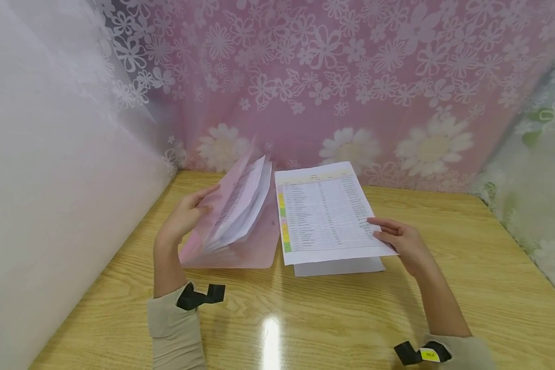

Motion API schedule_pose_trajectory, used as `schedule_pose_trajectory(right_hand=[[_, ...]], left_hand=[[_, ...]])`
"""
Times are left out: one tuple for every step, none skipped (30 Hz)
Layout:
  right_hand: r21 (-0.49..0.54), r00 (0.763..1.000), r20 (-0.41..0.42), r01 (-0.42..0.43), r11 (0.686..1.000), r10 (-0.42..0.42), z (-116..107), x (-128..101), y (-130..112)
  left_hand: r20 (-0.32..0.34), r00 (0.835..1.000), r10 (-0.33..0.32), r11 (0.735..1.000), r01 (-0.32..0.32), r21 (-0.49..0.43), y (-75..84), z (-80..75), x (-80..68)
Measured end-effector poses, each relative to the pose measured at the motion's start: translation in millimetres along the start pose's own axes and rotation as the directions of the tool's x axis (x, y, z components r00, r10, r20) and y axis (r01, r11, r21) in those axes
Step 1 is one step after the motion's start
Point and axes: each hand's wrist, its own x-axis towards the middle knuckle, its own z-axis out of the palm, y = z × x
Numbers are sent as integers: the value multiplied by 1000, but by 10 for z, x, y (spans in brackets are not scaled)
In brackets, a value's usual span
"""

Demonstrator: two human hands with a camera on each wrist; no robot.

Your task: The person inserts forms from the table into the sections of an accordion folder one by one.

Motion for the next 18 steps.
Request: schedule_pose_trajectory(right_hand=[[-2, 1000, 2, 1, 1000, -1, 8, 6, 2], [-4, 1000, 4, 0, 1000, 0, 16, 13, 3], [-4, 1000, 8, -1, 1000, 1, 24, 20, 6], [0, 1000, 11, -3, 1000, 3, 33, 27, 8], [0, 1000, 13, -7, 1000, 7, 41, 32, 11], [-1, 1000, 16, -12, 1000, 12, 49, 37, 12], [-3, 1000, 20, -17, 1000, 17, 57, 42, 13], [-4, 1000, 21, -23, 1000, 23, 63, 47, 14], [-7, 999, 22, -28, 1000, 28, 70, 50, 12], [-11, 999, 24, -31, 999, 31, 78, 55, 8], [-18, 999, 24, -34, 999, 34, 84, 59, 5], [-23, 999, 24, -37, 999, 37, 91, 66, 0], [-25, 999, 26, -40, 999, 40, 98, 74, -5], [-31, 999, 29, -38, 999, 39, 103, 85, -10], [-36, 999, 33, -38, 999, 39, 112, 95, -20], [-41, 999, 37, -37, 998, 39, 119, 108, -27], [-45, 998, 41, -36, 998, 38, 126, 121, -36], [-50, 998, 45, -33, 998, 35, 131, 135, -46]], left_hand=[[1, 1000, 2, 1000, -2, 0, 1, 1, 0], [2, 1000, 5, 1000, -5, -1, 2, 1, 1], [2, 1000, 6, 1000, -6, 0, 2, 1, 1], [3, 1000, 6, 1000, -6, 2, 4, 2, 2], [3, 1000, 6, 1000, -6, 4, 8, 3, 1], [5, 1000, 7, 1000, -7, 7, 13, 5, 0], [7, 1000, 7, 1000, -7, 10, 16, 7, 1], [7, 1000, 8, 1000, -8, 14, 20, 8, 1], [8, 1000, 10, 1000, -10, 17, 20, 9, 3], [8, 1000, 9, 1000, -9, 21, 21, 11, 4], [8, 1000, 11, 1000, -11, 24, 21, 13, 5], [8, 1000, 13, 1000, -13, 28, 18, 13, 7], [7, 1000, 14, 999, -14, 30, 17, 16, 7], [6, 1000, 15, 999, -15, 31, 15, 16, 7], [5, 1000, 16, 999, -16, 29, 15, 17, 5], [5, 1000, 15, 999, -15, 28, 18, 18, 3], [5, 1000, 17, 1000, -17, 24, 20, 19, 0], [4, 1000, 19, 1000, -19, 23, 21, 19, -2]])
